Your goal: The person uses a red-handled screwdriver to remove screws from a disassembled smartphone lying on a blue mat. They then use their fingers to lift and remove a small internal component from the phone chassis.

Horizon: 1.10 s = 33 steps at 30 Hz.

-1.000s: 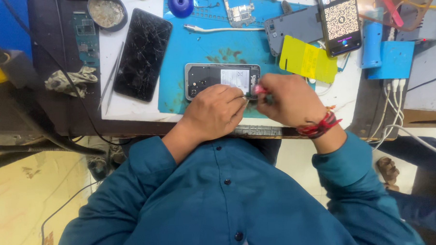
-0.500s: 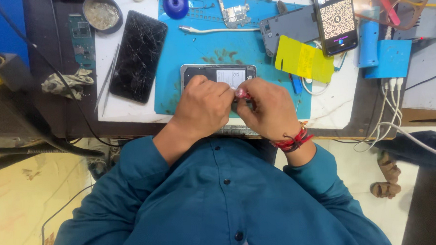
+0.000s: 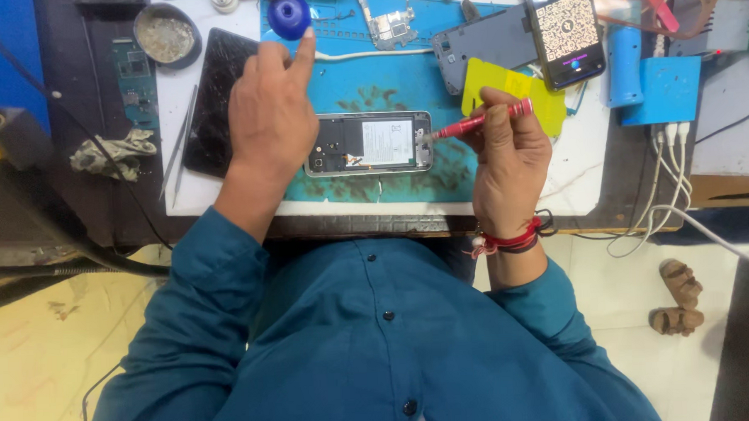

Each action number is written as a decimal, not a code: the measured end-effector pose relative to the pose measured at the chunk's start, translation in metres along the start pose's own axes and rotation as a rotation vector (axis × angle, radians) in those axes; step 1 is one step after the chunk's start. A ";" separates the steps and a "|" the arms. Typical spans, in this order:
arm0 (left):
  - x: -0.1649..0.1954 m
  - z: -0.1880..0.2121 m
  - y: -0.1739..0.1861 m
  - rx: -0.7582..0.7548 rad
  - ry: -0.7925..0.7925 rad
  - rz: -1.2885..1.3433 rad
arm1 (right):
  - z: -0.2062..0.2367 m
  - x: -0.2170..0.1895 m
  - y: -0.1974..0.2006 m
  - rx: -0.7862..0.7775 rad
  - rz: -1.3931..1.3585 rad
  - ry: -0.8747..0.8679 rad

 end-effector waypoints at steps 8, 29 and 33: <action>0.018 0.018 0.040 0.205 -0.022 0.081 | 0.010 0.032 0.019 0.060 -0.315 -0.181; 0.080 0.031 0.026 -0.004 -0.137 0.641 | 0.018 0.015 0.044 0.218 -0.280 0.072; 0.036 0.014 0.020 0.044 -0.107 0.266 | 0.016 -0.010 0.046 0.187 -0.039 0.245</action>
Point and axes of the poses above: each hand's wrist, its own z-axis away from the middle knuckle, its own y-axis out of the back of the hand, x = y × z, the point moved 10 cm from there along -z, towards the middle knuckle, and after that the axes turned 3 degrees about z, right-handed, at the moved point
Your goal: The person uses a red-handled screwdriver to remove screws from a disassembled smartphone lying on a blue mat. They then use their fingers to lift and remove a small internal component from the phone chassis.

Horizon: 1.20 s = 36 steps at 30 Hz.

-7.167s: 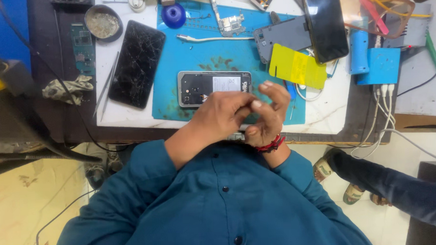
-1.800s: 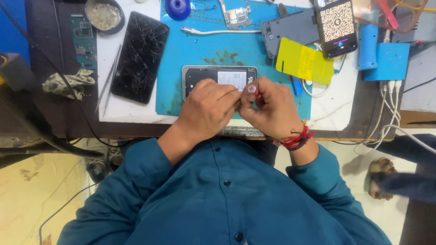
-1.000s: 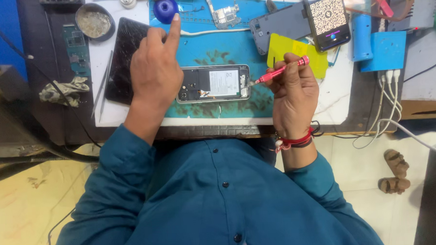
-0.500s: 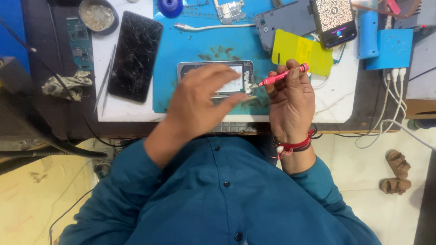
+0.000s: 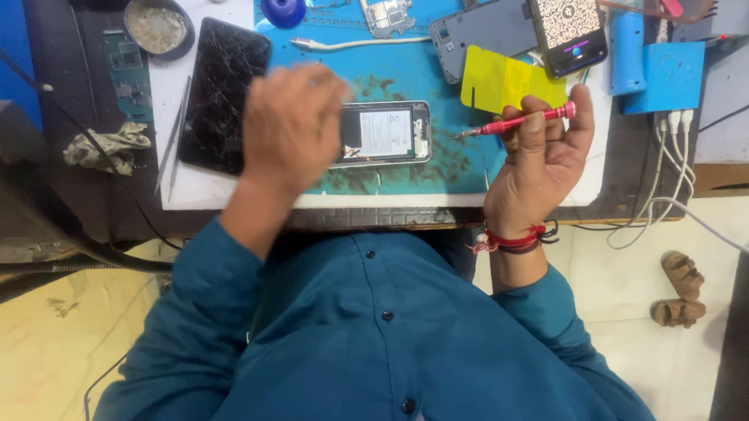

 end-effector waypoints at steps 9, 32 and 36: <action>-0.027 0.011 -0.001 -0.008 0.115 -0.174 | 0.015 0.000 -0.002 -0.027 0.130 0.103; 0.056 0.044 -0.042 -0.178 -0.193 0.075 | 0.000 -0.012 -0.110 -0.771 1.176 0.339; 0.057 0.044 -0.038 -0.148 -0.196 0.050 | -0.001 -0.010 -0.133 -0.935 1.206 0.379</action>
Point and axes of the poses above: each hand's wrist, its own z-axis away from the middle knuckle, its own y-axis out of the back of the hand, x = y × z, the point moved 10 cm from there along -z, towards the middle knuckle, and after that the axes turned 3 degrees about z, right-handed, at the moved point
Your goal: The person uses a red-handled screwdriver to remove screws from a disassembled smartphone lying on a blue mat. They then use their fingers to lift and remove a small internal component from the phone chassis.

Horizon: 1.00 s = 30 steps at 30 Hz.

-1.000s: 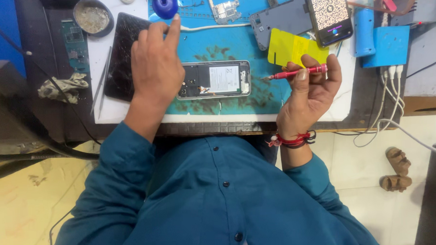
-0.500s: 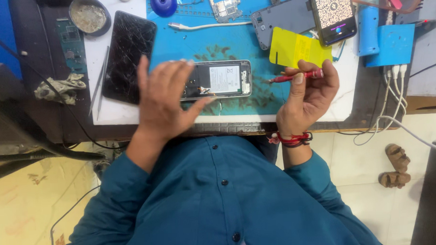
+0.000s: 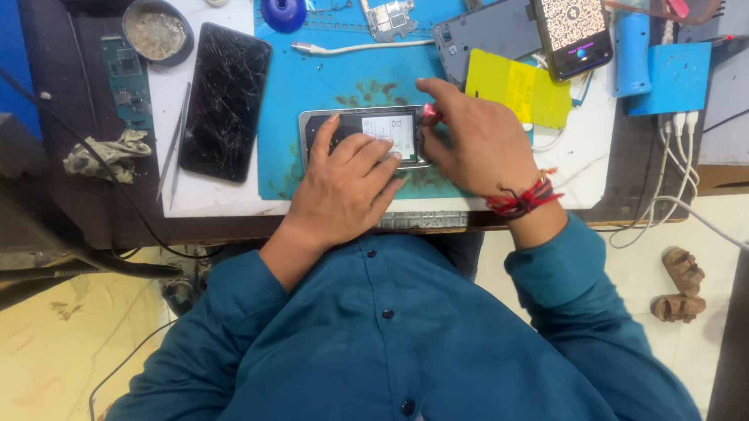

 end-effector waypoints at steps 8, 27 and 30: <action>-0.001 0.001 -0.001 0.007 0.002 -0.006 | -0.019 -0.002 -0.019 -0.183 0.111 0.079; -0.016 0.009 0.020 0.219 0.082 0.086 | 0.013 -0.026 -0.030 0.077 -0.500 -0.112; -0.010 0.013 0.020 0.204 0.045 0.014 | 0.015 -0.050 -0.019 0.095 -0.241 0.106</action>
Point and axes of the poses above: each hand's wrist, its own z-axis away from the middle knuckle, its own y-axis out of the back of the hand, x = y × z, the point moved 10 cm from there along -z, towards the middle knuckle, and after that the axes turned 3 degrees about z, right-handed, at the moved point
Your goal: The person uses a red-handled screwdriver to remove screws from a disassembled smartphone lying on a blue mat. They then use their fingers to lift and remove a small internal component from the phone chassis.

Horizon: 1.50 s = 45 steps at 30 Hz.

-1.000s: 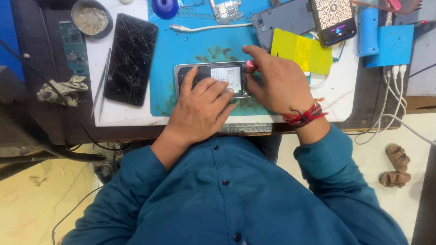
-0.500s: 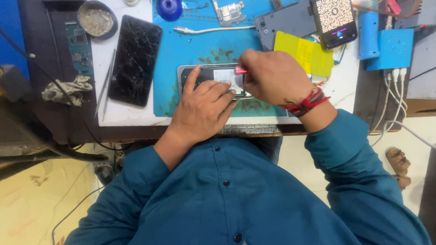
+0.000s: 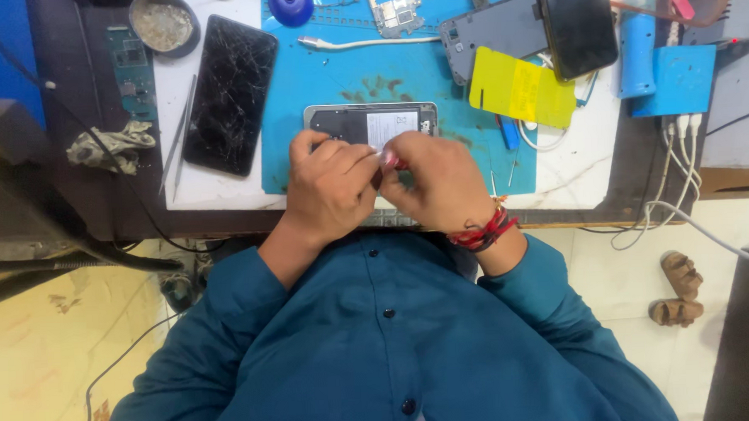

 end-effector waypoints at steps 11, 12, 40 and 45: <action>0.011 -0.008 0.003 -0.008 -0.026 0.007 | 0.010 0.000 0.034 0.048 0.005 -0.091; 0.011 -0.009 0.005 0.004 -0.014 0.028 | 0.012 0.007 0.037 0.067 0.014 -0.146; 0.048 -0.032 0.043 -0.380 0.180 0.998 | 0.070 0.077 0.048 0.581 -0.337 -0.396; 0.158 -0.009 0.063 -0.866 -0.275 1.593 | 0.077 0.084 0.044 0.743 -0.550 -0.307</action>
Point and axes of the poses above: each hand's wrist, its own z-axis away from the middle knuckle, its own y-axis out of the back of the hand, x = y × z, the point moved 10 cm from there along -z, towards the middle knuckle, and after that the axes turned 3 degrees about z, right-handed, at the moved point
